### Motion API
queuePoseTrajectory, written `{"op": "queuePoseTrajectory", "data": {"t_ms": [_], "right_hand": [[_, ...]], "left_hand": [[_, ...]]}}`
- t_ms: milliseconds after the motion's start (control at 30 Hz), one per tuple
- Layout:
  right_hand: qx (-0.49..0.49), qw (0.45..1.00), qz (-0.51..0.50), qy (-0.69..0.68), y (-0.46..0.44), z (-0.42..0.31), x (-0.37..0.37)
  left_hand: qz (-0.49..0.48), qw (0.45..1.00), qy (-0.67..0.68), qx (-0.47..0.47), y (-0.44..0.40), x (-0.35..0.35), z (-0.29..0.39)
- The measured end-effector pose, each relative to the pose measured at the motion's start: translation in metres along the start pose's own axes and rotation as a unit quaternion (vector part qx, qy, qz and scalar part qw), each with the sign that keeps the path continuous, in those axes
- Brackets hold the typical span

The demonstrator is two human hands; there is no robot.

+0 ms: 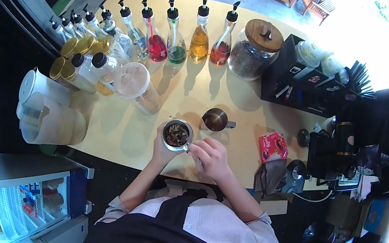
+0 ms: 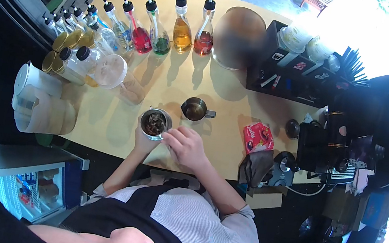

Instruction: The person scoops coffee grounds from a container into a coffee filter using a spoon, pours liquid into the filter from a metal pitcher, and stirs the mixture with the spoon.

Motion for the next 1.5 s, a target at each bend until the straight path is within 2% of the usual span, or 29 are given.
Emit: {"op": "queuePoseTrajectory", "data": {"t_ms": [267, 400, 500, 533, 600, 733, 833, 900, 933, 1000, 1067, 1167, 1267, 1467, 1500], "right_hand": [[-0.07, 0.997, 0.01, 0.007, -0.017, 0.015, -0.006], [-0.051, 0.997, 0.038, 0.047, -0.024, 0.003, -0.006], [-0.036, 0.999, 0.026, 0.02, -0.014, -0.001, -0.01], [-0.04, 0.999, 0.025, 0.023, -0.009, 0.002, -0.012], [-0.056, 0.996, 0.053, 0.04, -0.002, 0.008, -0.009], [-0.083, 0.995, 0.046, 0.023, 0.001, 0.013, -0.011], [-0.089, 0.991, 0.101, -0.023, 0.006, 0.009, 0.003], [-0.028, 0.989, 0.142, -0.031, 0.016, -0.006, 0.014], [-0.028, 0.989, 0.141, -0.032, 0.019, -0.008, 0.013], [0.032, 0.994, 0.096, -0.031, 0.021, -0.024, 0.002], [0.058, 0.996, 0.072, -0.014, 0.021, -0.031, -0.005], [0.105, 0.99, 0.041, 0.082, 0.026, -0.04, -0.026], [0.106, 0.992, 0.02, 0.07, 0.022, -0.046, -0.033], [0.096, 0.993, 0.043, 0.06, 0.018, -0.043, -0.035], [0.092, 0.994, 0.018, 0.056, 0.018, -0.043, -0.038]], "left_hand": [[-0.034, 0.998, 0.04, -0.026, -0.007, -0.005, 0.007], [-0.045, 0.999, 0.027, -0.009, -0.007, -0.004, 0.01], [-0.045, 0.995, 0.09, -0.013, -0.007, -0.008, 0.002], [-0.043, 0.99, 0.133, -0.005, -0.005, -0.009, 0.001], [-0.044, 0.993, 0.109, -0.009, -0.003, -0.011, -0.008], [-0.05, 0.988, 0.144, 0.024, -0.003, -0.015, -0.011], [-0.049, 0.986, 0.157, 0.025, -0.004, -0.014, -0.006], [-0.051, 0.985, 0.165, 0.017, -0.006, -0.013, -0.001], [-0.05, 0.988, 0.146, 0.01, -0.007, -0.012, 0.0], [-0.048, 0.991, 0.127, 0.004, -0.007, -0.011, 0.006], [-0.052, 0.99, 0.123, 0.048, -0.006, -0.012, 0.002], [-0.047, 0.991, 0.123, 0.017, -0.005, -0.013, 0.001], [-0.051, 0.99, 0.129, 0.021, -0.004, -0.012, -0.001], [-0.053, 0.992, 0.119, 0.005, -0.005, -0.011, -0.001], [-0.043, 0.978, 0.196, 0.057, -0.006, -0.015, -0.011]]}}
Point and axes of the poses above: each hand's wrist, its own y-axis away from the middle knuckle, its own x-axis out of the back of the hand, z = x × y, the point moved 10 cm from there along -y, towards the middle knuckle, and after that the axes turned 4 degrees about -x, right-handed, at the moved point
